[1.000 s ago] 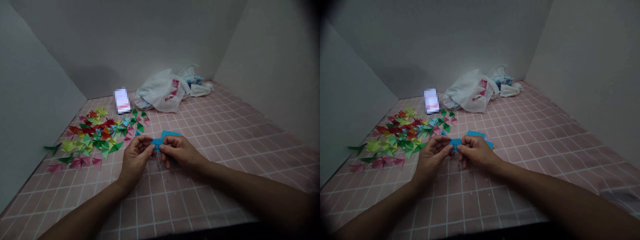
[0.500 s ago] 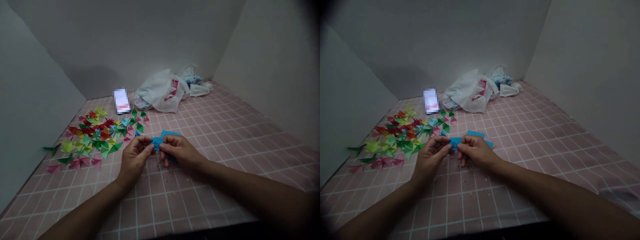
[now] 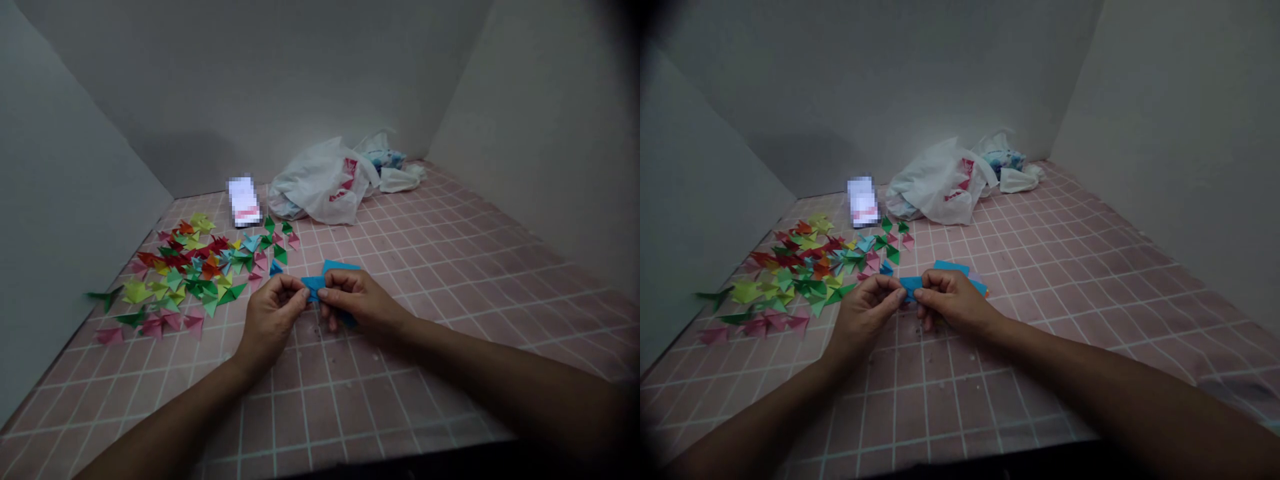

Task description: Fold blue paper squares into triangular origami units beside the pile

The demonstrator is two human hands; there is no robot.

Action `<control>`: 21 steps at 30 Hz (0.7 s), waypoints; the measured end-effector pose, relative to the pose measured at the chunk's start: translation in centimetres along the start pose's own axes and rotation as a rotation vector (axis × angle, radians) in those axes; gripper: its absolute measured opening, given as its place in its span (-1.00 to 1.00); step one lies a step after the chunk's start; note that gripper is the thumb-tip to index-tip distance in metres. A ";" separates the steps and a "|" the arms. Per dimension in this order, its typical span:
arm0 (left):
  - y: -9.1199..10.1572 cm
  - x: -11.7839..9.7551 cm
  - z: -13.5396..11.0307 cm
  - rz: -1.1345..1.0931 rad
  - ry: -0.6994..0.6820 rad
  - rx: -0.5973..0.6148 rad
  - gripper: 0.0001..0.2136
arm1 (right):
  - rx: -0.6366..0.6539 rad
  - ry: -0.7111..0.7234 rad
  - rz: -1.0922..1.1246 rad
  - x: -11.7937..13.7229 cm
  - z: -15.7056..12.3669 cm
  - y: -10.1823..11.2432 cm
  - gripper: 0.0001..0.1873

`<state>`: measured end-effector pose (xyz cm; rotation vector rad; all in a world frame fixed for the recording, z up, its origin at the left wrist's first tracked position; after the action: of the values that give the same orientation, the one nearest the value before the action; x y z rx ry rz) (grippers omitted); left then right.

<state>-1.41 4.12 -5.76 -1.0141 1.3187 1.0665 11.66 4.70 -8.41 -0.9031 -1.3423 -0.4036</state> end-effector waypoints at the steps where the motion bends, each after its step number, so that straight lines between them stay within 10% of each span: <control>1: 0.1 0.1 0.0 -0.001 0.002 -0.001 -0.86 | 0.007 -0.008 -0.001 0.0 0.0 0.0 -0.70; 21: 0.0 0.9 0.5 0.072 0.022 0.099 -0.85 | -0.006 -0.039 -0.089 0.4 0.2 0.2 -0.79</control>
<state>-1.37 4.58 -6.63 -0.9128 1.4215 1.0353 11.81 5.05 -8.13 -0.8620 -1.4214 -0.4608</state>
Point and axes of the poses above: each hand's wrist, its own z-axis towards the middle knuckle, its own y-axis out of the back of the hand, x = y × z, the point moved 8 cm from there along z, towards the middle knuckle, and after that the axes turned 12 degrees about x, right-handed, at the moved point
